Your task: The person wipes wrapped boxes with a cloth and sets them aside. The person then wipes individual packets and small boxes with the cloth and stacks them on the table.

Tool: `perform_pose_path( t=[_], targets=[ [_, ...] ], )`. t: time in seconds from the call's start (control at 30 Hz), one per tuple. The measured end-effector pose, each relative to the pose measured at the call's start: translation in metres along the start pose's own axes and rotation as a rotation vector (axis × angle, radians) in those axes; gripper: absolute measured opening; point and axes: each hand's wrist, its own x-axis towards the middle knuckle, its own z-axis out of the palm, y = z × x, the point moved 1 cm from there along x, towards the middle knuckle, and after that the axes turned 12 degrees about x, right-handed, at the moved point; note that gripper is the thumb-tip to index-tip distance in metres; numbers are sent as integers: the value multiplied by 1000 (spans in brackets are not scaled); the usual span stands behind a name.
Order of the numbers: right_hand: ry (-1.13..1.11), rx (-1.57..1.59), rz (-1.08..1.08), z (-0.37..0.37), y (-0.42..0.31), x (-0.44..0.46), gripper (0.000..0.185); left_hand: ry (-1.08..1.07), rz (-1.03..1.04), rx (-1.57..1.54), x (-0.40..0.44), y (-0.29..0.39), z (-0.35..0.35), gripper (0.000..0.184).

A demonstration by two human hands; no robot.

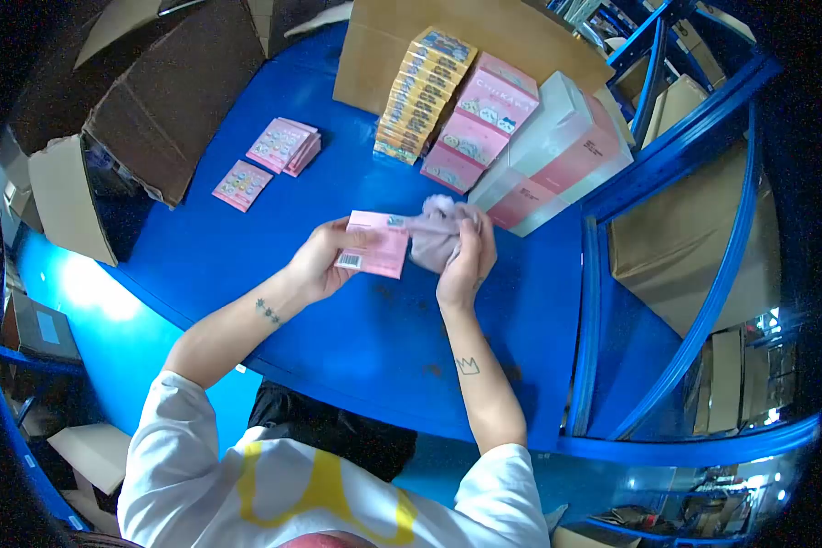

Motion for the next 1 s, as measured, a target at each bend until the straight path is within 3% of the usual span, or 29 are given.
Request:
perform_pose_path(
  t=[0.1, 0.2, 0.27, 0.37, 0.5, 0.67, 0.83, 1.0],
  targets=[
    [-38, -30, -9, 11, -16, -12, 40, -66, -40, -233, -7, 2, 3, 44],
    [-529, -578, -425, 32, -16, -28, 41, -139, -50, -445, -6, 0, 4, 49],
    [-620, -690, -547, 47, -3, -42, 43, -168, -64, -484, -5, -6, 0, 53],
    [-680, -842, -481, 44, 9, -53, 44, -205, -97, -510, -4, -9, 1, 57],
    [-842, -571, -632, 37, 11, -26, 43, -181, -47, -545, -7, 4, 14, 57],
    [-577, -619, -550, 34, 10, -39, 37, -518, -8, -801, 0, -22, -3, 58],
    [-668, -485, -611, 42, 9, -46, 31, -260, -5, -559, -4, -8, 7, 58],
    [-648, -489, -791, 40, -4, -55, 25, -469, -49, -444, -11, 4, 15, 59]
  ],
)
